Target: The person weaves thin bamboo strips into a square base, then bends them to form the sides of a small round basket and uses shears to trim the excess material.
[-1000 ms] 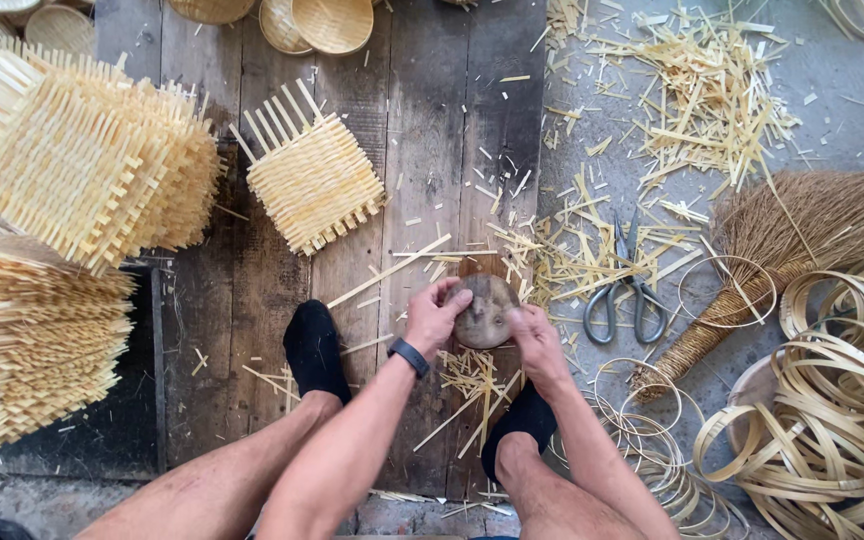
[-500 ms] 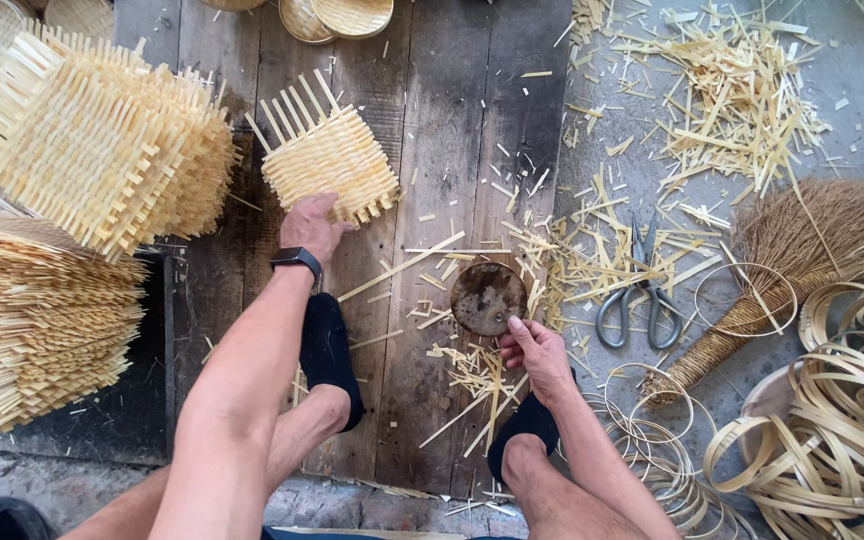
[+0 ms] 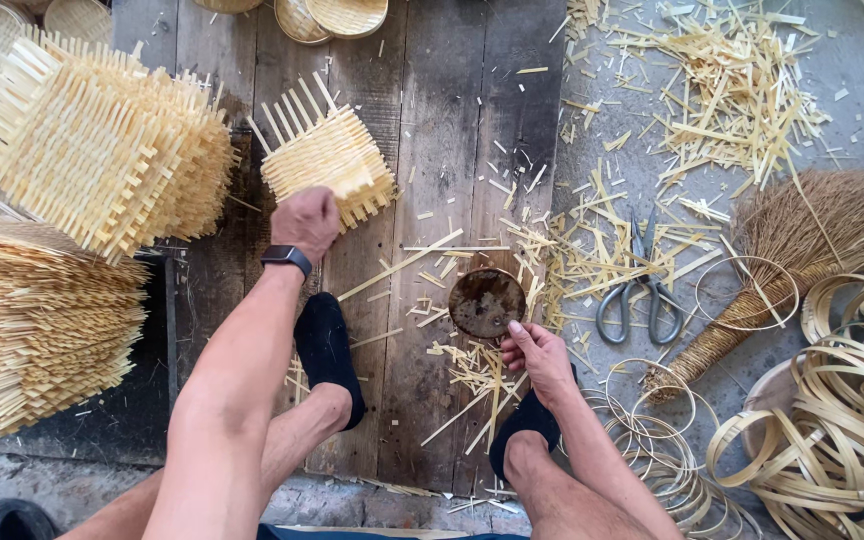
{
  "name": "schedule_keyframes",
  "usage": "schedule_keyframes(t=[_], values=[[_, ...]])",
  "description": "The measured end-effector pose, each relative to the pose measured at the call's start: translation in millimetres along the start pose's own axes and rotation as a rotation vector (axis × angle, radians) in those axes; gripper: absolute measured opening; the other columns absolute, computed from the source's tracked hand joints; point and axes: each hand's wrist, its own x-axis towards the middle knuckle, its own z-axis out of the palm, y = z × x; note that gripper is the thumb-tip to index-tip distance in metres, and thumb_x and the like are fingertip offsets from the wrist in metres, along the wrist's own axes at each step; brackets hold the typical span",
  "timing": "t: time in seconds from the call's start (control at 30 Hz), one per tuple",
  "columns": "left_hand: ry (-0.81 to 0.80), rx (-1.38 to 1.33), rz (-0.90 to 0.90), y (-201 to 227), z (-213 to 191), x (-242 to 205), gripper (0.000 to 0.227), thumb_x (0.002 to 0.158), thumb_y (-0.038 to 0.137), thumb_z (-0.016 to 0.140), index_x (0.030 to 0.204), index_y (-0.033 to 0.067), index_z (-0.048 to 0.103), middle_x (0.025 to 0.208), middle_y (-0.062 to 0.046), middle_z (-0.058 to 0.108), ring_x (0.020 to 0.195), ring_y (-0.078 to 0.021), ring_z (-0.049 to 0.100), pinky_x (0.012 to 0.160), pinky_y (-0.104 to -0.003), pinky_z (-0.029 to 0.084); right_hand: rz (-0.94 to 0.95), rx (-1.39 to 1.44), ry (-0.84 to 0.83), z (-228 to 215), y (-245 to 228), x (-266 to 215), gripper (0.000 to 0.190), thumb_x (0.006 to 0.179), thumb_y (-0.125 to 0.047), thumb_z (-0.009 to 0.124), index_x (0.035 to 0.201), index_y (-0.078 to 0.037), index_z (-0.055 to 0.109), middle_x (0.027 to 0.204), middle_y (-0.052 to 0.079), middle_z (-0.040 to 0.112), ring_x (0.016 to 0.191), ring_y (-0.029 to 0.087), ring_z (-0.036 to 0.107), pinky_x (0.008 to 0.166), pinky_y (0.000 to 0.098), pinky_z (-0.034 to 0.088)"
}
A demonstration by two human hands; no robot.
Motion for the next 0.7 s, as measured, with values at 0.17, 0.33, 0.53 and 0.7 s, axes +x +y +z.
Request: schedule_keyframes(t=[0.17, 0.33, 0.53, 0.7], values=[[0.772, -0.248, 0.338, 30.0, -32.7, -10.9, 0.009, 0.107, 0.01, 0.054, 0.102, 0.0053, 0.059, 0.112, -0.019, 0.069, 0.101, -0.0287, 0.07, 0.083, -0.038, 0.061, -0.183, -0.021, 0.123, 0.3, -7.4, -2.6, 0.037, 0.098, -0.034, 0.063, 0.115, -0.001, 0.066, 0.087, 0.009, 0.071, 0.069, 0.013, 0.065, 0.055, 0.0251, 0.051], [0.338, -0.422, 0.851, 132.0, 1.0, -97.9, 0.007, 0.096, 0.005, 0.068, 0.101, 0.0037, 0.063, 0.118, -0.018, 0.07, 0.105, -0.0304, 0.07, 0.091, -0.039, 0.061, -0.281, 0.322, -0.098, -6.4, -38.1, -11.9, 0.051, 0.1, -0.045, 0.057, 0.129, -0.002, 0.056, 0.094, 0.01, 0.071, 0.078, 0.016, 0.069, 0.066, 0.029, 0.057], [0.033, -0.203, 1.061, 161.4, 24.2, -174.3, 0.037, 0.081, 0.009, 0.071, 0.114, -0.0038, 0.061, 0.139, -0.022, 0.059, 0.138, -0.0373, 0.052, 0.12, -0.05, 0.037, -0.31, 0.242, -0.094, -1.3, -47.9, -19.9, 0.045, 0.093, -0.024, 0.072, 0.13, 0.0, 0.06, 0.119, 0.009, 0.072, 0.102, 0.012, 0.069, 0.09, 0.0289, 0.057], [0.373, -0.305, 0.955, 160.1, 23.8, -166.2, 0.081, 0.071, 0.029, 0.085, 0.138, 0.0056, 0.045, 0.139, -0.024, 0.054, 0.135, -0.0381, 0.044, 0.117, -0.057, 0.023, -0.319, 0.158, 0.029, 6.1, -43.5, 2.3, 0.027, 0.094, -0.012, 0.075, 0.117, 0.001, 0.07, 0.108, 0.008, 0.075, 0.09, 0.011, 0.068, 0.082, 0.0286, 0.057]])
